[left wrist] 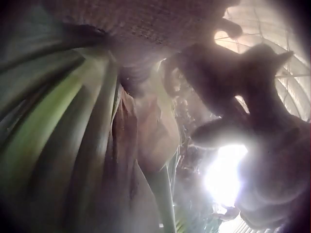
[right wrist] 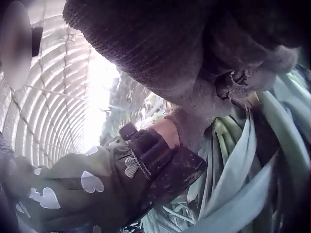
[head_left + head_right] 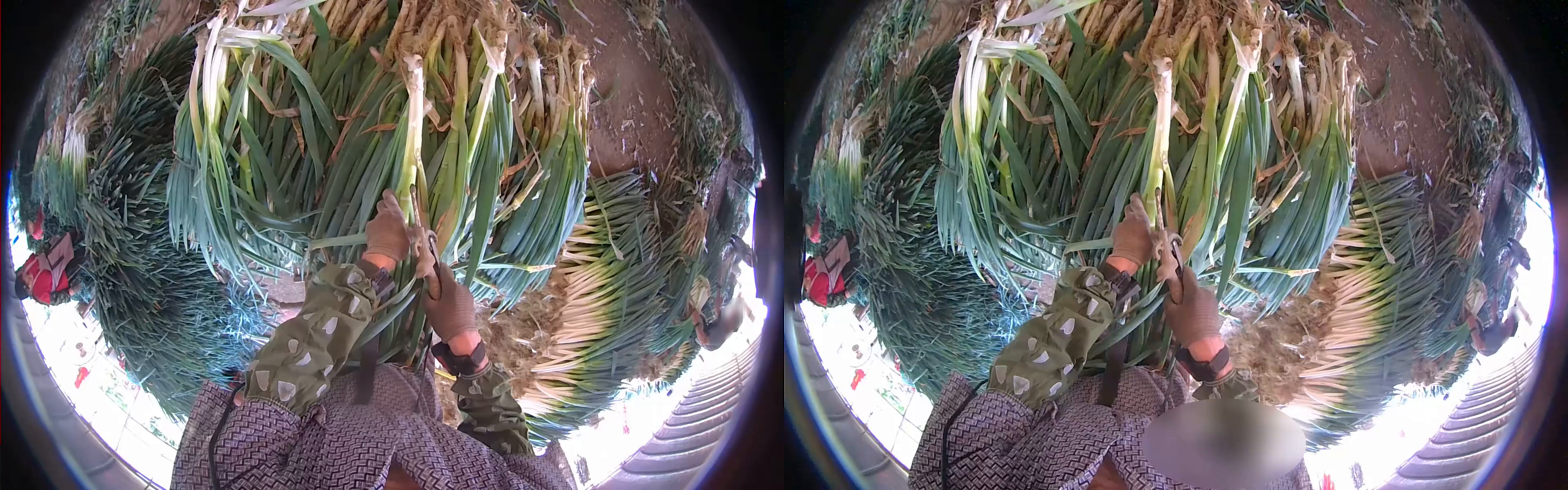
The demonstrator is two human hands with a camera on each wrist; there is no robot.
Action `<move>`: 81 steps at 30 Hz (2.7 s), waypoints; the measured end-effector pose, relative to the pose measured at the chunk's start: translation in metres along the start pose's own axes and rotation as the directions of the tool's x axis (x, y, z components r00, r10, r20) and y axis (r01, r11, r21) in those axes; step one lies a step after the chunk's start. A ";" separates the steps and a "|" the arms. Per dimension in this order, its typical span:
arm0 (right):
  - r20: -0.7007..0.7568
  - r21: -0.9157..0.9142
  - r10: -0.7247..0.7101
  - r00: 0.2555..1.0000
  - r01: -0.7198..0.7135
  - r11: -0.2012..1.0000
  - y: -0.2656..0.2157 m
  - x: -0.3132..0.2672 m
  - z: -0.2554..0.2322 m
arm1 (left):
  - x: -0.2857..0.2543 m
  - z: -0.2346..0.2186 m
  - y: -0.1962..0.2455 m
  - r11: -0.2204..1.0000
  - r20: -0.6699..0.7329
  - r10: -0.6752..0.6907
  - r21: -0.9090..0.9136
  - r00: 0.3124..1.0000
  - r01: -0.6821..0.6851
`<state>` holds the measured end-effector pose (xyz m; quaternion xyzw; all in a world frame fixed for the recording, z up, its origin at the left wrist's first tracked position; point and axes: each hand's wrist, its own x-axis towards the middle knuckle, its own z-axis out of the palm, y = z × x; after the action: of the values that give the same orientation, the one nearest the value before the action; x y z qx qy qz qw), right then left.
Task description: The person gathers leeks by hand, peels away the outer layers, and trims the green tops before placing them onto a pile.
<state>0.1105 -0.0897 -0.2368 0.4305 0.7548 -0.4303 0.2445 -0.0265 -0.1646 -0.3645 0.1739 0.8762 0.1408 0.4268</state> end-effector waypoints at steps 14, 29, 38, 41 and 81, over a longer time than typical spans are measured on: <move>-0.125 -0.147 -0.093 0.988 0.074 0.986 -0.026 0.112 -0.011 | -0.009 -0.008 -0.002 0.982 -0.041 0.062 -0.177 0.997 -0.069; -0.174 -0.225 -0.141 0.974 0.100 0.969 -0.074 0.239 -0.034 | -0.014 -0.017 -0.010 0.968 -0.001 0.090 -0.236 0.996 -0.088; -0.118 -0.075 -0.132 0.984 0.124 0.989 -0.056 0.198 -0.032 | -0.014 -0.031 -0.009 0.981 -0.076 0.091 -0.164 0.993 -0.102; -0.077 -0.061 -0.085 0.993 0.081 0.995 -0.041 0.138 -0.021 | -0.012 -0.041 -0.002 0.983 -0.031 0.064 -0.169 0.997 -0.069; -0.153 0.426 0.043 0.987 0.027 0.904 -0.049 0.074 -0.011 | -0.031 -0.189 -0.080 0.890 -0.239 0.088 -0.417 0.967 -0.184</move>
<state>0.0311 -0.0601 -0.2642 0.5094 0.6577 -0.5483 0.0851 -0.1740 -0.2682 -0.2611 0.1191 0.8486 0.3808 0.3473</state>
